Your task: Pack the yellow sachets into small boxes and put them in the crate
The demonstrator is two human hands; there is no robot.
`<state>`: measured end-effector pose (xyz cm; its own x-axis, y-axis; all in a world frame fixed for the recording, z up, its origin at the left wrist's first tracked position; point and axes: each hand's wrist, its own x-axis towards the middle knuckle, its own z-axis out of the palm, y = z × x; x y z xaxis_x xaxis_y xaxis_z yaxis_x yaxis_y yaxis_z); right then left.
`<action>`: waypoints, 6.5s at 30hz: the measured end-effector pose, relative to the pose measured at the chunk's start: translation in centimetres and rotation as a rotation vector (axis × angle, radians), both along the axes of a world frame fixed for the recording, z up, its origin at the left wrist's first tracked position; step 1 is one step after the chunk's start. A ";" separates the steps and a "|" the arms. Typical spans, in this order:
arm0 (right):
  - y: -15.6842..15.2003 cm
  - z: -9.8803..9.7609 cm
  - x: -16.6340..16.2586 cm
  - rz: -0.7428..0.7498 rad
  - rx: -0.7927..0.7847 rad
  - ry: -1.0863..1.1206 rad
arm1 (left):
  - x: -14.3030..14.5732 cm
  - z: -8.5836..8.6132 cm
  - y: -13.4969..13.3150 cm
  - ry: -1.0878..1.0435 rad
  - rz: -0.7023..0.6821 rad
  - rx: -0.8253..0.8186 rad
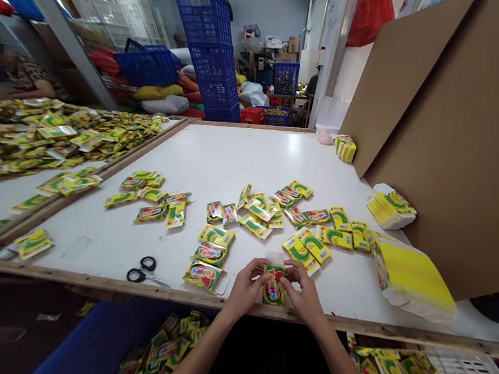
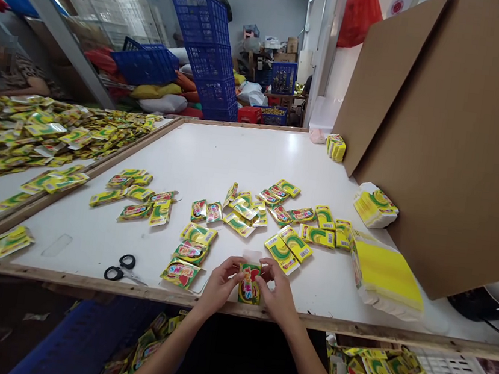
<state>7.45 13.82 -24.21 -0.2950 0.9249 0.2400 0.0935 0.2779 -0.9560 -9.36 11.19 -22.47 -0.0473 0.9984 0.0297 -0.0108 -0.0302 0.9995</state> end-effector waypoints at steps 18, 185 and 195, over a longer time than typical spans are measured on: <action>0.7 0.5 -0.4 -0.063 0.154 -0.043 | 0.6 0.5 0.9 0.223 -0.031 0.153; 0.9 0.9 -0.7 -0.160 0.099 -0.086 | 2.2 0.6 0.3 0.069 0.152 0.058; 1.0 1.2 -0.5 -0.109 0.102 -0.058 | 1.6 -0.1 0.6 0.005 0.116 0.017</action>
<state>6.96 14.78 -23.01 -0.2106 0.9238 0.3197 0.1829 0.3585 -0.9155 -7.79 11.74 -22.57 -0.1619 0.9857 0.0466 -0.0010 -0.0474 0.9989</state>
